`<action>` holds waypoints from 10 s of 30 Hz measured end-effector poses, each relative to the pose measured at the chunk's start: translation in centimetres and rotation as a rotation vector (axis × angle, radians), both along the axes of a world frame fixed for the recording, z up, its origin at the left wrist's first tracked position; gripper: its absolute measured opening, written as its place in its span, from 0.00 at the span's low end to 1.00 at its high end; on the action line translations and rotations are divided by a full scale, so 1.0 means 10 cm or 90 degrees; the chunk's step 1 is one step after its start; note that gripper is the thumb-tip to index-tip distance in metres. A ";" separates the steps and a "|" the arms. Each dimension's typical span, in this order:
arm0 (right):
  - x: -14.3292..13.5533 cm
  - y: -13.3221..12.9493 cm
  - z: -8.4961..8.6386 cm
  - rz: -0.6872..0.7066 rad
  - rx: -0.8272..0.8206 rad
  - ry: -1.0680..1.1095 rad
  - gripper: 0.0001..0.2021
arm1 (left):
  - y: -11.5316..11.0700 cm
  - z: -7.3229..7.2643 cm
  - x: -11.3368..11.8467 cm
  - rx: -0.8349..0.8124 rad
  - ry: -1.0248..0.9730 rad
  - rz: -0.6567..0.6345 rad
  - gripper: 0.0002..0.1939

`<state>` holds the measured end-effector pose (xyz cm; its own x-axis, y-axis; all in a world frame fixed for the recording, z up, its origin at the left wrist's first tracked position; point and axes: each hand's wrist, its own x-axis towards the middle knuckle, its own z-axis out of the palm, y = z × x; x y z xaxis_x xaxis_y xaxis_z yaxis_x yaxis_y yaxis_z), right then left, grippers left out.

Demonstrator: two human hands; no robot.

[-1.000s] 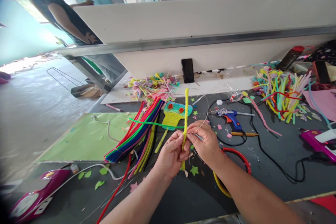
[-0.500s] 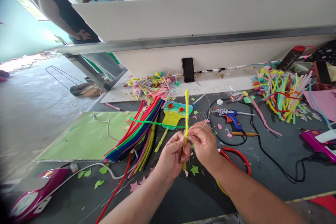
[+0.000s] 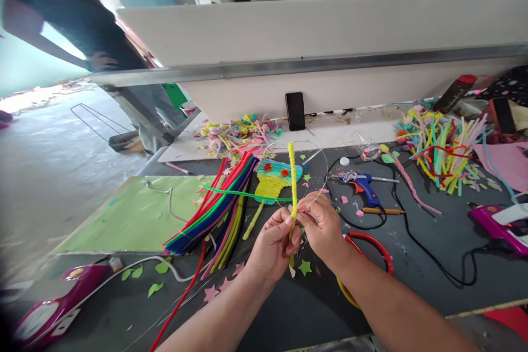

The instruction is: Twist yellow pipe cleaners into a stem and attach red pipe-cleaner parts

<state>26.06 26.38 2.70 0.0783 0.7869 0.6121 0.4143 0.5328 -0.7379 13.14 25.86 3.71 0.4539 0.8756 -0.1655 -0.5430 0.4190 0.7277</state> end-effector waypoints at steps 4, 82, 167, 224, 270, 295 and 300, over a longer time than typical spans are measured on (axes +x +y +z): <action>-0.02 0.01 0.00 0.039 -0.050 0.082 0.04 | -0.02 0.01 0.01 0.008 -0.008 0.028 0.17; -0.22 -0.20 0.22 0.238 -0.568 0.097 0.06 | 0.68 0.21 -0.96 0.288 0.320 0.298 0.11; 0.33 0.08 0.22 0.018 -0.259 0.115 0.14 | 0.20 -0.12 -0.07 0.019 0.132 0.153 0.07; -0.09 -0.05 0.06 0.403 -0.605 0.372 0.14 | 0.21 -0.05 -0.13 0.086 0.083 0.244 0.11; -0.15 -0.03 -0.09 0.313 -0.546 0.170 0.12 | 0.34 -0.09 -0.20 0.117 0.075 0.419 0.10; -0.11 -0.05 -0.02 0.350 -0.465 0.079 0.13 | 0.25 -0.05 -0.21 0.163 0.086 0.279 0.08; 0.02 0.01 0.14 0.117 -0.332 0.049 0.14 | 0.19 -0.01 -0.15 0.163 0.048 0.189 0.07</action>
<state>26.24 26.44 4.15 -0.0595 0.9889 0.1362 0.2844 0.1476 -0.9473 11.62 27.79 3.62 0.1700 0.9841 0.0520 -0.5549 0.0519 0.8303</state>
